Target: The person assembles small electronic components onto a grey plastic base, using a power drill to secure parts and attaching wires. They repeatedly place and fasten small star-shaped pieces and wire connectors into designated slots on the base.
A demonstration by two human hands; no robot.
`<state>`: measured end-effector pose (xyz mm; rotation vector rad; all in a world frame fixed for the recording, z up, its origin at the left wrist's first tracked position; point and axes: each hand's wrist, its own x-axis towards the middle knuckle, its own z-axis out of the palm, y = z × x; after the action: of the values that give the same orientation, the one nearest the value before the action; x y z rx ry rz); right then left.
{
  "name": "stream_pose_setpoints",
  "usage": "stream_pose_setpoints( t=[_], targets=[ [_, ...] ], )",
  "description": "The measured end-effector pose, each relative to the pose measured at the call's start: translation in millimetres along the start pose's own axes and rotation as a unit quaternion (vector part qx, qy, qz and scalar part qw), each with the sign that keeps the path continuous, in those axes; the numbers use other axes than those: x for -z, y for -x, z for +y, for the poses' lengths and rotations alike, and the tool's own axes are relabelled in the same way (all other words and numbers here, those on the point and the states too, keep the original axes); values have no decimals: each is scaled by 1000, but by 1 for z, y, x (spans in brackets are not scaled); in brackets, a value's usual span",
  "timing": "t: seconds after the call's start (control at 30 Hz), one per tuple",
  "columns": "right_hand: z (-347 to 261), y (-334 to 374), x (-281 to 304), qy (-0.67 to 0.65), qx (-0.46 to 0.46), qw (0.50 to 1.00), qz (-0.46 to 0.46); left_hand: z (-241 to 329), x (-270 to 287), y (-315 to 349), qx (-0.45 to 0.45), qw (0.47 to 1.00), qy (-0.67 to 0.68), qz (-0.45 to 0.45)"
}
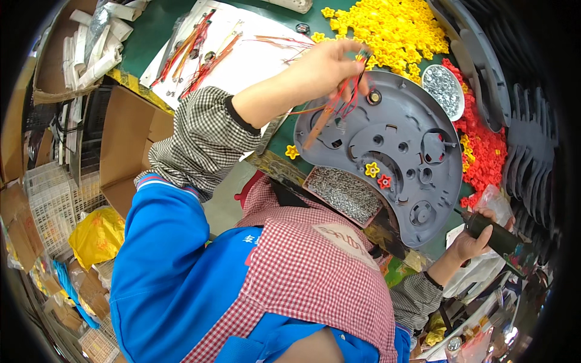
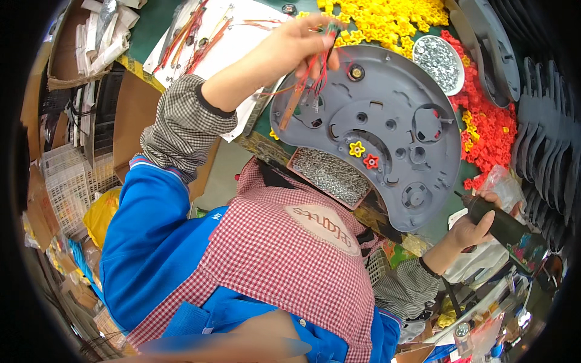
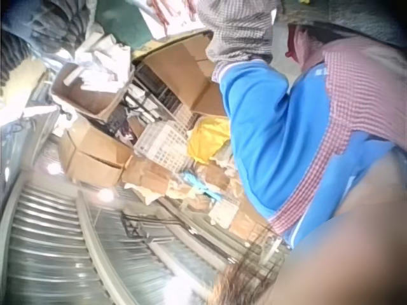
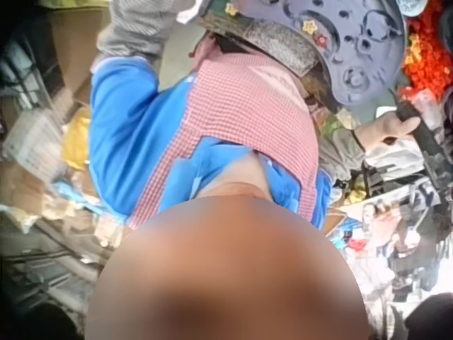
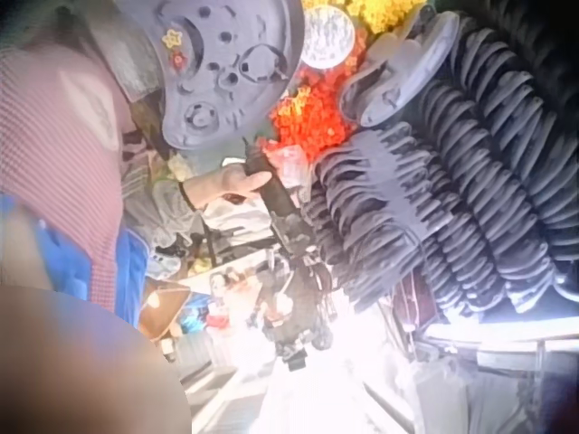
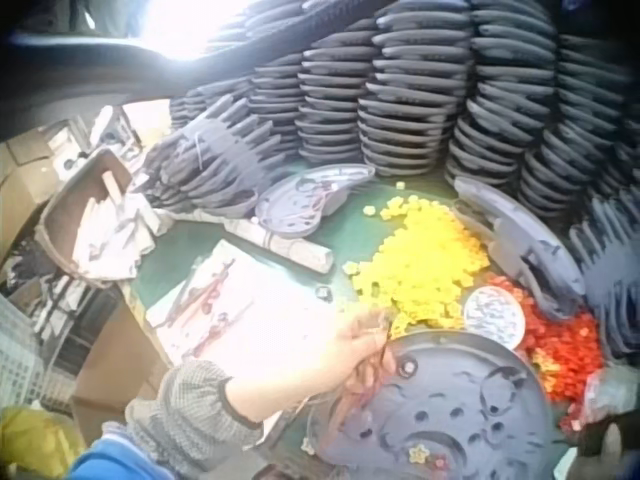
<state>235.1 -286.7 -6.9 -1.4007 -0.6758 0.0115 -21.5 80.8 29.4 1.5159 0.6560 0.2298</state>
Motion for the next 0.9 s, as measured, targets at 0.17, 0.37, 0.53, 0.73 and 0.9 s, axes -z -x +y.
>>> stream_pose_setpoints(
  t=[0.17, 0.37, 0.53, 0.73, 0.9],
  targets=[
    [-33, 12, 11, -33, -27, 998, -43, -22, 3, 5, -370, 826, -387, 176],
    [-65, 21, -1, -14, -110, 989, -100, -12, -10, 79, -173, 813, -546, 108],
    [-81, 26, -2, -74, -101, 984, -126, -37, -28, 74, -159, 759, -611, 161],
    [-94, 56, -45, -269, -86, 942, -180, -6, 7, 74, -316, 883, -180, 298],
    [-73, 83, -124, -270, -169, 932, -171, 17, -32, 34, -186, 890, 305, 284]
  ],
)
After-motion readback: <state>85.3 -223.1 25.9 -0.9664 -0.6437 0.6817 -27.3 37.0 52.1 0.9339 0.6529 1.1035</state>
